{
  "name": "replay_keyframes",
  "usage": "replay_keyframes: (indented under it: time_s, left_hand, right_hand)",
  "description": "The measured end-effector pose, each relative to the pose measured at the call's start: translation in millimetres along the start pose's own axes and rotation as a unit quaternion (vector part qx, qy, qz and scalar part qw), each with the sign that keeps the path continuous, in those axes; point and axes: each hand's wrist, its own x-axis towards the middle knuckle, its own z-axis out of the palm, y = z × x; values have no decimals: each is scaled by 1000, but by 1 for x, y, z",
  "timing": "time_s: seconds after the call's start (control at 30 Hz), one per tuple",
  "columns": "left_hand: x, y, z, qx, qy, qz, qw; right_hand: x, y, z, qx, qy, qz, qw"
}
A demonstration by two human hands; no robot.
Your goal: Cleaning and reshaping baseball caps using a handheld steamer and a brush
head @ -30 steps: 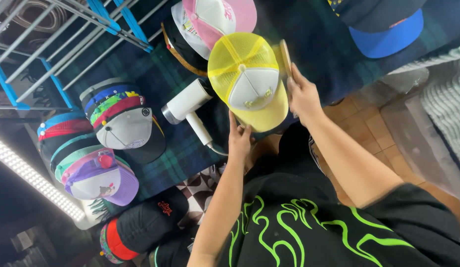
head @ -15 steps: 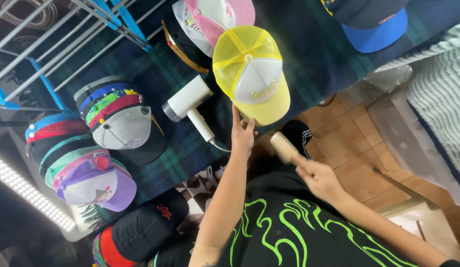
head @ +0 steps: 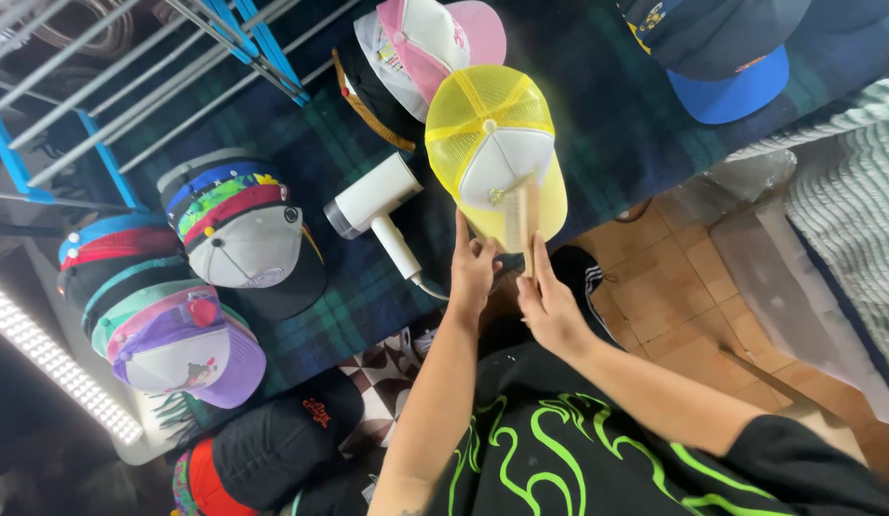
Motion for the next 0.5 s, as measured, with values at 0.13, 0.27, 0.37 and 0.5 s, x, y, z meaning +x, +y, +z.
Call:
replay_keyframes:
  time_s: [0.13,0.27,0.37,0.5]
  left_hand:
    - [17,-32,-1,-21,-3,35,999]
    - [12,-23,-5,-41,-8,11,999]
    - [13,-15,-1,-44,-8,-1,999]
    - [-9,27,2,-64,7,-75,995]
  right_hand:
    - [21,16,-39,-283,-43,-376,881]
    - [98,6,-86,-478,74,-511,710]
    - [127,-30,-167,-502,56,-551,664]
    - [138,6,-261,-641,206,-423,606]
